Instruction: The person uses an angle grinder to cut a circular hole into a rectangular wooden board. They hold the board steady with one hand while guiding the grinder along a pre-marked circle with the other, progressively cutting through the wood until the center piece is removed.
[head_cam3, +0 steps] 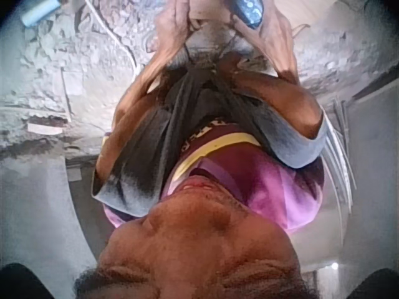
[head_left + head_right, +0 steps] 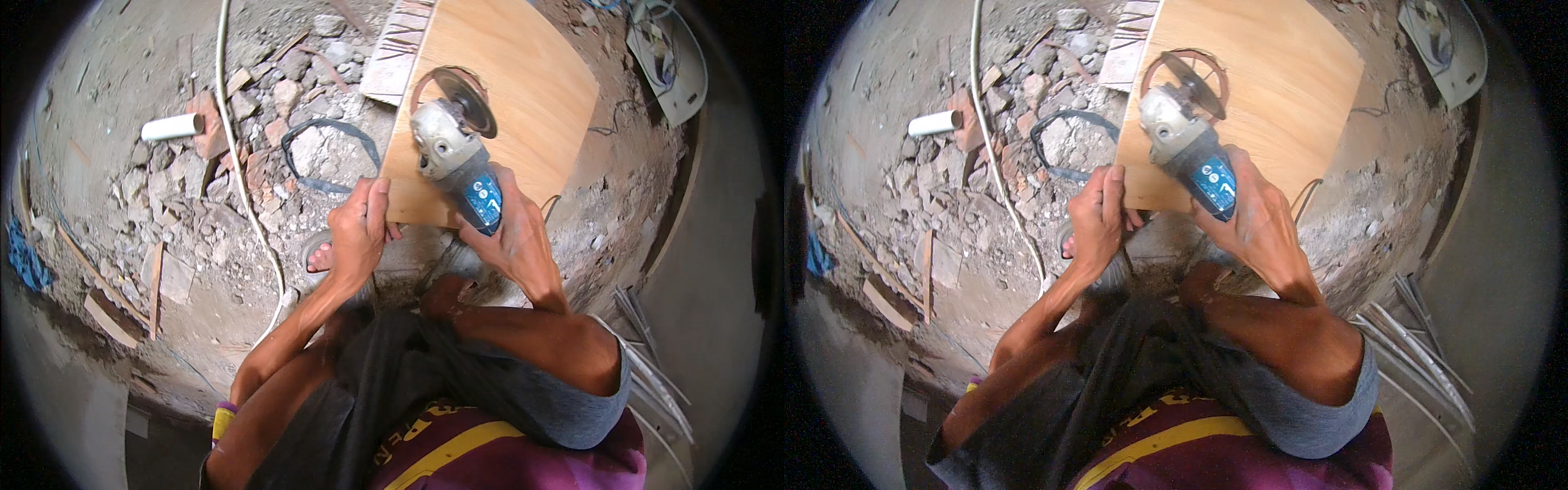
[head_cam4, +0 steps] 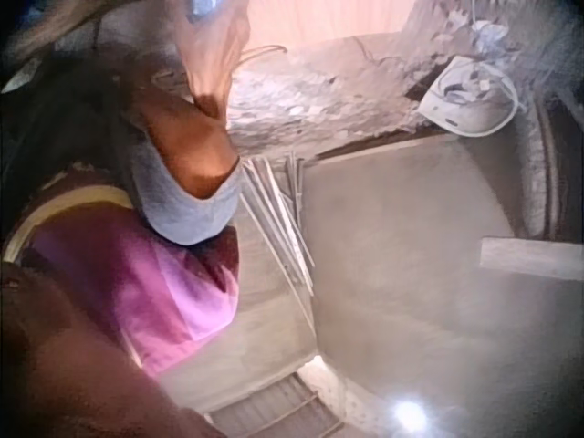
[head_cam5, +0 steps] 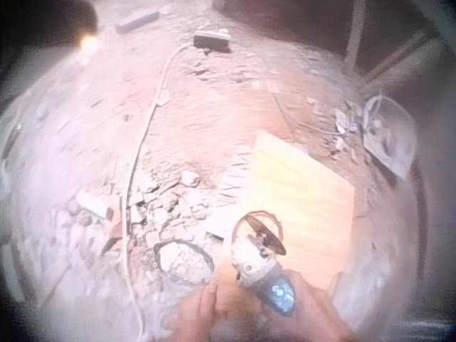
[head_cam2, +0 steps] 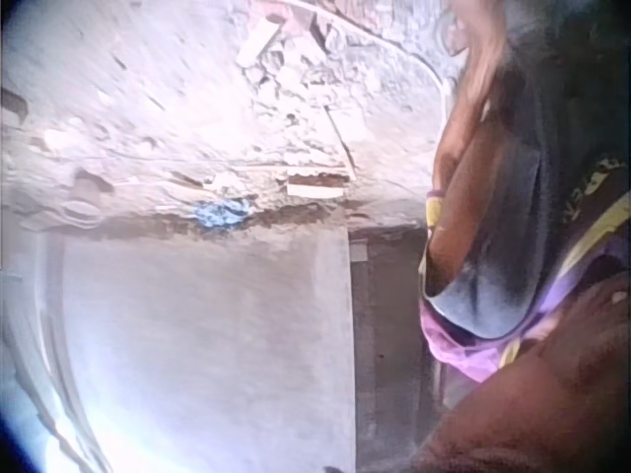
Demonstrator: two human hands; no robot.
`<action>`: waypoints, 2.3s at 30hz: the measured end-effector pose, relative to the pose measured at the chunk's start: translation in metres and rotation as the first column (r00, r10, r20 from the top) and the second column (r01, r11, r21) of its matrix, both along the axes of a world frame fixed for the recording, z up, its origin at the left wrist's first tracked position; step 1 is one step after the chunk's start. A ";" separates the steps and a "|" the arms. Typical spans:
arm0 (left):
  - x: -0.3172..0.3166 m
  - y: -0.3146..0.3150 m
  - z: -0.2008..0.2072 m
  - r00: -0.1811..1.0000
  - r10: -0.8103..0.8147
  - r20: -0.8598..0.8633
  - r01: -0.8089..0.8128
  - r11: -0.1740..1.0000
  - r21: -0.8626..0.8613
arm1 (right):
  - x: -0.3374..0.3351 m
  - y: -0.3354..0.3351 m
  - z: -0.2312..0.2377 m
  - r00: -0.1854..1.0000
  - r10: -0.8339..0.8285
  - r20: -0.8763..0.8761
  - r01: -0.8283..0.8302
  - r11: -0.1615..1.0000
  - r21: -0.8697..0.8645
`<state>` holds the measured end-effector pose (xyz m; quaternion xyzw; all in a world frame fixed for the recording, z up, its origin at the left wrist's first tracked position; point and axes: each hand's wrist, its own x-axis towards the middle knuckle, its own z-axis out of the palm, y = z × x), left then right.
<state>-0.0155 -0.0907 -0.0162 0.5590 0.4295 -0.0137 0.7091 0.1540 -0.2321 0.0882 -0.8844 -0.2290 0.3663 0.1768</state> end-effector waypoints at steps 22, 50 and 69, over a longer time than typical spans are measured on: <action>0.002 -0.006 -0.002 0.999 0.048 0.006 -0.048 0.999 0.009 | 0.007 -0.025 -0.018 1.000 0.004 0.009 -0.005 0.982 0.186; 0.003 -0.008 0.000 0.998 0.056 -0.005 -0.056 0.997 0.056 | 0.005 -0.039 -0.027 1.000 0.013 0.016 -0.015 0.983 0.185; 0.003 -0.008 0.000 0.998 0.055 0.007 -0.055 0.997 0.050 | 0.009 -0.037 -0.022 0.996 0.034 -0.078 -0.025 0.992 0.123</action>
